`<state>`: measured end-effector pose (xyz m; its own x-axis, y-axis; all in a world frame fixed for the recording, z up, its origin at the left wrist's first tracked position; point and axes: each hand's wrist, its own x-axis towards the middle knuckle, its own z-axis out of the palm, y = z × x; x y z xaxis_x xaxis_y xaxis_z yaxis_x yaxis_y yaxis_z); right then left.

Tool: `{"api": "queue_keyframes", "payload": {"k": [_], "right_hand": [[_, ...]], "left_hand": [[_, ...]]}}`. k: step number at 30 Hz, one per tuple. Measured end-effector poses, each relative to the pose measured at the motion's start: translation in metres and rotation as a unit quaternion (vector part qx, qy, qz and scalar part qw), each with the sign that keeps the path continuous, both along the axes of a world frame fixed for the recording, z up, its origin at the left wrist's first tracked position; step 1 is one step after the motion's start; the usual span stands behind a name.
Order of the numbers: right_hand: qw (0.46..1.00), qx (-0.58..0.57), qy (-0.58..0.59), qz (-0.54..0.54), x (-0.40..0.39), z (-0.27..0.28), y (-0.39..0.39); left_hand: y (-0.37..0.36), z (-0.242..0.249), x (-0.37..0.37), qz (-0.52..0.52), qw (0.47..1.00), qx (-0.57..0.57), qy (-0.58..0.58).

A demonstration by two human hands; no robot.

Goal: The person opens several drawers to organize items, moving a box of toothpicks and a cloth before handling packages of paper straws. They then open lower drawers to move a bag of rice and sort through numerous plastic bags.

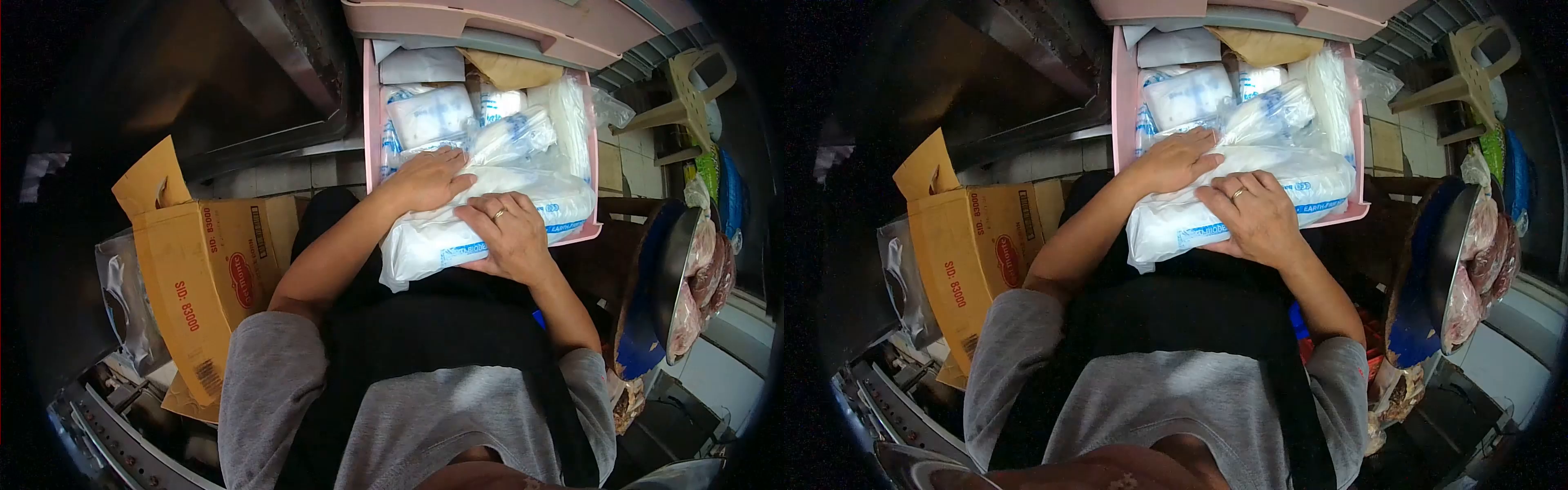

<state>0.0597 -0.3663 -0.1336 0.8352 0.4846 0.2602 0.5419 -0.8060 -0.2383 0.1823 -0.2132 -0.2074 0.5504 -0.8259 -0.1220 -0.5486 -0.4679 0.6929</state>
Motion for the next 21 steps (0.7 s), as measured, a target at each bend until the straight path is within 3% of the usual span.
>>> {"api": "queue_keyframes", "payload": {"k": [8,10,16,18,19,21], "right_hand": [[1.0,-0.001,-0.009,-0.006,-0.002,-0.001,0.001],[1.0,0.006,-0.019,-0.006,-0.003,-0.001,0.0],[0.999,0.012,-0.038,-0.018,-0.01,-0.004,0.001],[0.999,0.014,-0.04,-0.022,-0.013,-0.004,0.001],[0.999,0.015,-0.04,-0.025,-0.014,-0.004,0.001],[0.999,0.014,-0.043,-0.022,-0.015,-0.004,0.0]], "left_hand": [[0.001,-0.002,0.003,0.008,0.999,-0.038,-0.001],[-0.005,0.02,0.009,0.007,0.999,0.04,0.027],[-0.046,-0.034,0.061,0.147,0.978,0.138,-0.056],[-0.043,-0.052,0.081,0.195,0.889,0.116,-0.398],[-0.042,-0.053,0.091,0.195,0.888,0.116,-0.399],[-0.04,-0.039,0.103,0.212,0.928,0.274,-0.139]]}}
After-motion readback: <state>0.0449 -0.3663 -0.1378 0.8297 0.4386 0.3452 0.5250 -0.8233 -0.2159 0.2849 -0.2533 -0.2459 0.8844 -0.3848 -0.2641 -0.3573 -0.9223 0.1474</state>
